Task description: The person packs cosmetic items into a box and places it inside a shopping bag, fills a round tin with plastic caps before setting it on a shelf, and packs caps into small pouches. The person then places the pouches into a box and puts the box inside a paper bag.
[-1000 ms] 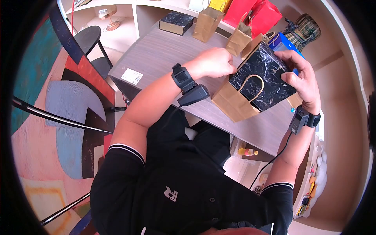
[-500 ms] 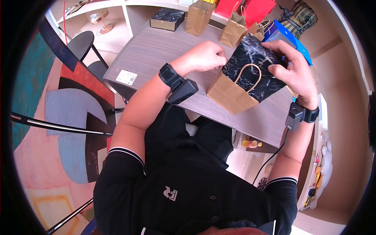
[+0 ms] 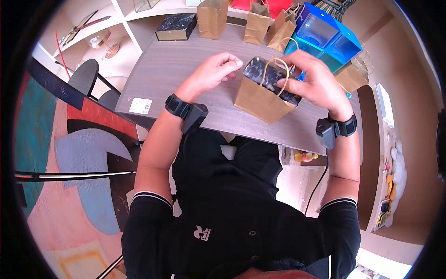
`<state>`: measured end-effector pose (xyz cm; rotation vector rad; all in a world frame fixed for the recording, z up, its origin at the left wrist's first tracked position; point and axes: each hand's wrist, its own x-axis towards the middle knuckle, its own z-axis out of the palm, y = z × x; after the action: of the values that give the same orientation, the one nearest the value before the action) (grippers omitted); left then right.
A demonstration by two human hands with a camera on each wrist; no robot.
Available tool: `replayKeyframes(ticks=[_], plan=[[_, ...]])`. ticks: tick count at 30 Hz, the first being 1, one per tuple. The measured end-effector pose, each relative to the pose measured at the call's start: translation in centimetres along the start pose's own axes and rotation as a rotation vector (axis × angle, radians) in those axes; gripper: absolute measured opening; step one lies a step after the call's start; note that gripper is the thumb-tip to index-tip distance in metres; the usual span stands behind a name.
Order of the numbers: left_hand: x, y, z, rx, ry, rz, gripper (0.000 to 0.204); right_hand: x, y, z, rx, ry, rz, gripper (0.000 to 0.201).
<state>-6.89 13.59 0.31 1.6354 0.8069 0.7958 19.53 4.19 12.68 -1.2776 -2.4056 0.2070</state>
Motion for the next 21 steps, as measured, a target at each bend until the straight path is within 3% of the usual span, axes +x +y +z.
replayKeyframes(ticks=[4, 7, 12, 15, 21], plan=[[-0.8, -1.6, -0.1, -0.035, 0.033, 0.006, 0.040, -1.5, 2.0, -1.2, 0.354, 0.264, 0.088, 0.028], [-2.1, -2.2, 0.5, -0.061, 0.065, 0.022, 0.038, -3.5, 3.9, -1.0, 0.607, 0.314, 0.239, 0.032], [-3.4, -3.7, 0.6, 0.041, 0.014, -0.087, 0.034, -5.9, 3.0, 0.3, 0.282, 0.044, 0.189, 0.074], [-3.4, -3.7, 0.9, 0.016, -0.255, -0.159, 0.026, -5.4, 1.8, 2.0, 0.228, 0.037, 0.176, 0.087], [0.6, -4.7, -0.9, 0.049, -0.197, -0.194, 0.030, -1.0, 0.1, 4.1, -0.053, 0.124, 0.231, 0.088]])
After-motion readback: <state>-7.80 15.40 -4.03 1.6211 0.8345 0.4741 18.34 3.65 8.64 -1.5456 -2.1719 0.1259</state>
